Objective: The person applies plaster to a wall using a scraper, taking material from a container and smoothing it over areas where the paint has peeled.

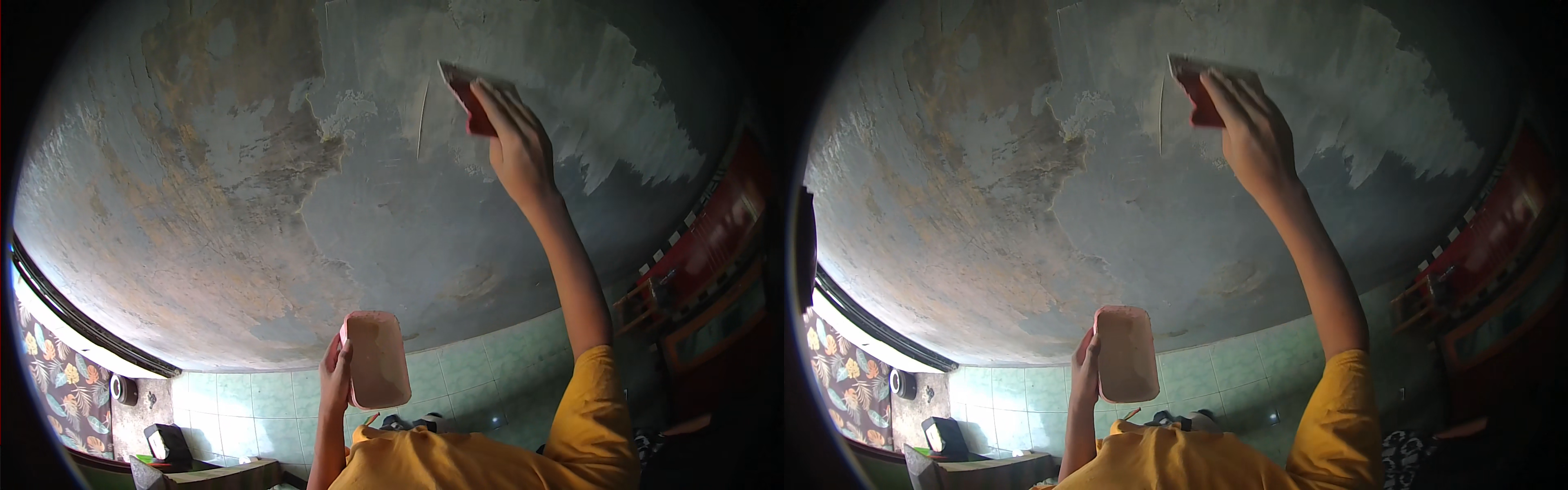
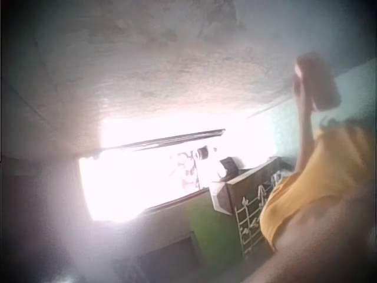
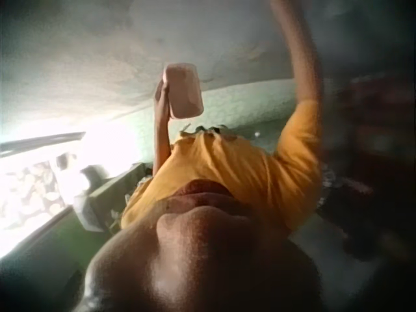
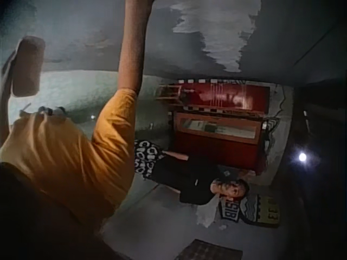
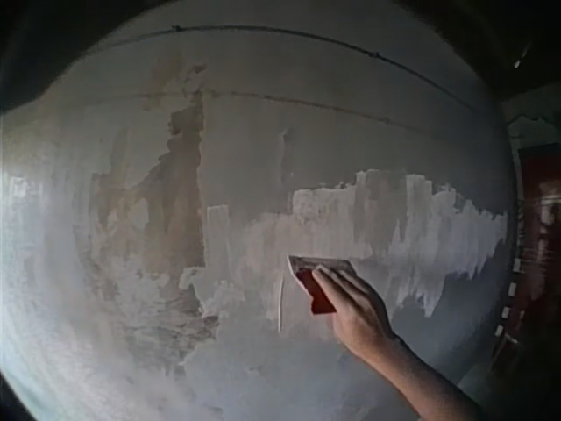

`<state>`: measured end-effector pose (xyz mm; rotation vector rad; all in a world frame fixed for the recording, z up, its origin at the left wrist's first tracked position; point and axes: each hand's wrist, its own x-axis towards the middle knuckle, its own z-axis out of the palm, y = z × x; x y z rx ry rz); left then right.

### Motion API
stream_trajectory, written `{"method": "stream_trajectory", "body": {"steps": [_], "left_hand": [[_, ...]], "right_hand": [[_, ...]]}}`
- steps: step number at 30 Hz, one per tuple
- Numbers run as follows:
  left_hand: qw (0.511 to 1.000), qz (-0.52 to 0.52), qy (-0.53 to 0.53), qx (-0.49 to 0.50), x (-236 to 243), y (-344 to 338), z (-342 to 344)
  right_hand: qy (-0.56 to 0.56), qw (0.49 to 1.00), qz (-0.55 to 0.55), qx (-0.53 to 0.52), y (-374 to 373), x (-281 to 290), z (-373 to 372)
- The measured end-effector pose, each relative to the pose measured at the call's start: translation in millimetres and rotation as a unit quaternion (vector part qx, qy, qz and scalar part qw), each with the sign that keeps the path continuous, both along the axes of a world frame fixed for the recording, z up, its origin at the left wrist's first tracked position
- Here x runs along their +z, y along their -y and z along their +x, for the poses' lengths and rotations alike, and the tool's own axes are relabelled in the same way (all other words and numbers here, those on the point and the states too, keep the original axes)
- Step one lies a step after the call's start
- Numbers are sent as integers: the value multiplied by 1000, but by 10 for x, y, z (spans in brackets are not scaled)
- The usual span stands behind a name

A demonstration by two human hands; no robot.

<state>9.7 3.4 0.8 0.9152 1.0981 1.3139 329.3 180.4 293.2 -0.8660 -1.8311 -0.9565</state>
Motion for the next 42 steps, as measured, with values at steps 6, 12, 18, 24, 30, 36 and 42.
{"method": "stream_trajectory", "body": {"steps": [6,12,18,24,30,36,42], "left_hand": [[1000,9,7,17,-44,31,63],[1000,-6,26,15,-107,98,7],[999,6,32,1,3,82,97],[999,-7,36,22,-30,160,-67],[999,7,38,19,-26,151,-187],[999,8,27,28,-113,114,-225],[999,-9,31,36,-106,238,-410]], "right_hand": [[78,994,-75,-12,-182,-1599,-162],[42,996,-56,46,89,-803,-340],[34,999,10,-14,-201,-328,-535],[102,974,-200,5,94,-1981,-670],[22,999,-19,29,55,-143,-834],[114,988,-97,-48,-248,-1623,-861],[72,984,-158,41,114,-1751,-956]]}}
